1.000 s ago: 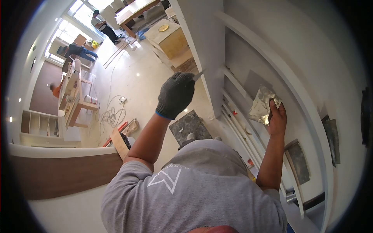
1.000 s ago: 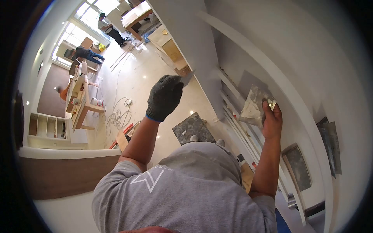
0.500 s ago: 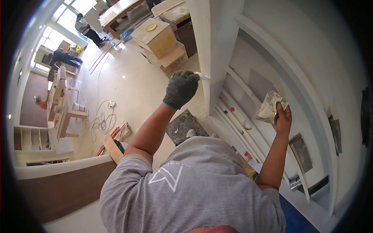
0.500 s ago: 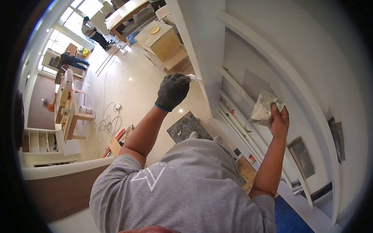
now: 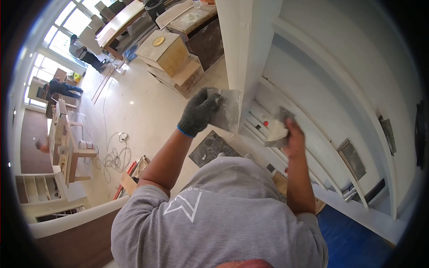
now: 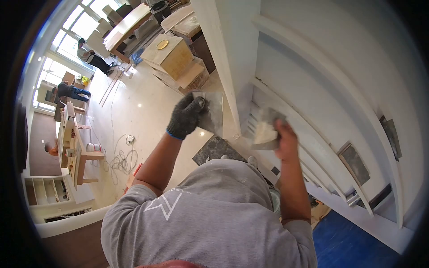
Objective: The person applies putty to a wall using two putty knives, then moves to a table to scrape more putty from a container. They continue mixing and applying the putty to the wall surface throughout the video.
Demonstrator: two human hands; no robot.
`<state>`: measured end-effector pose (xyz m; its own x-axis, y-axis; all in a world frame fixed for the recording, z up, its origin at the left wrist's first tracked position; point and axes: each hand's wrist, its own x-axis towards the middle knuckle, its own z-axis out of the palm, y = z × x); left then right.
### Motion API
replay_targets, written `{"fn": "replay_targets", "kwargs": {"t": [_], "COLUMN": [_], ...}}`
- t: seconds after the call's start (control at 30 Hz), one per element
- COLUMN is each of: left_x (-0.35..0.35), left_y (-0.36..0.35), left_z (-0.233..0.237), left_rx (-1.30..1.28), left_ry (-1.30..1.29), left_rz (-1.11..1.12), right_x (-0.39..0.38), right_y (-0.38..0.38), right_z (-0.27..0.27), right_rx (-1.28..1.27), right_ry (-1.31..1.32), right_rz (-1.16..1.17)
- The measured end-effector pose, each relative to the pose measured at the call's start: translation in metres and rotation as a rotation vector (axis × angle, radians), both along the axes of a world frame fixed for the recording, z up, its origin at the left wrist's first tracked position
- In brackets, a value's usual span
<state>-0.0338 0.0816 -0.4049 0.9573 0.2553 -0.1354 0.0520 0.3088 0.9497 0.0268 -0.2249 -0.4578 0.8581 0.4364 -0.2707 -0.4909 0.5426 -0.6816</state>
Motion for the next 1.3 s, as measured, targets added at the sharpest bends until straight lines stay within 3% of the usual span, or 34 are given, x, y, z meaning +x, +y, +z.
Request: {"fn": "replay_targets", "kwargs": {"t": [0.03, 0.13, 0.23, 0.27, 0.4, 0.47, 0.53, 0.57, 0.67, 0.73, 0.8, 0.87, 0.93, 1.0, 1.07, 1.3], "left_x": [-0.004, -0.007, -0.003, 0.000, 0.001, 0.000, 0.005, 0.008, 0.025, 0.031, 0.033, 0.026, 0.020, 0.007, -0.007, -0.038], "left_y": [-0.005, -0.014, -0.005, -0.001, 0.000, -0.008, -0.023, -0.031, -0.038, -0.043, -0.056, -0.035, -0.054, -0.041, -0.052, -0.064], "left_z": [-0.003, -0.007, -0.036, -0.044, -0.064, -0.089, -0.086, -0.081, -0.095, -0.083, -0.025, -0.050, 0.000, -0.028, -0.003, -0.067], "left_rx": [-0.050, 0.127, 0.582, 0.656, -0.285, 0.271, 0.547, 0.544, 0.364, 0.068, -0.349, 0.002, -0.405, 0.061, -0.324, -0.419], "left_ry": [0.076, 0.306, 0.214, 0.288, 0.227, -0.052, -0.166, -0.142, -0.132, -0.033, 0.182, 0.018, 0.017, -0.113, 0.035, 0.204], "left_rz": [-0.044, -0.320, -0.350, -0.285, -0.029, 0.020, 0.058, 0.072, 0.126, 0.184, 0.262, 0.209, 0.307, 0.317, 0.326, -0.019], "right_x": [-0.011, -0.028, -0.025, -0.022, 0.004, 0.021, 0.035, 0.041, 0.054, 0.059, 0.062, 0.060, 0.060, 0.056, 0.042, 0.005], "right_y": [0.021, 0.058, 0.052, 0.044, -0.011, -0.041, -0.067, -0.077, -0.094, -0.101, -0.106, -0.105, -0.104, -0.094, -0.075, -0.005], "right_z": [0.003, -0.013, 0.007, 0.015, 0.037, 0.031, 0.026, 0.024, 0.016, 0.002, -0.003, -0.002, -0.005, -0.006, -0.007, -0.025], "right_rx": [0.033, 0.106, 0.187, 0.214, 0.169, 0.168, 0.125, 0.120, 0.126, 0.157, 0.164, 0.147, 0.089, 0.069, 0.078, 0.230], "right_ry": [0.032, 0.153, 0.118, 0.098, -0.110, -0.195, -0.217, -0.235, -0.255, -0.220, -0.215, -0.240, -0.231, -0.192, -0.118, 0.139], "right_rz": [0.060, 0.205, 0.129, 0.078, -0.011, -0.070, -0.169, -0.198, -0.242, -0.231, -0.200, -0.156, -0.140, -0.102, -0.046, 0.384]}}
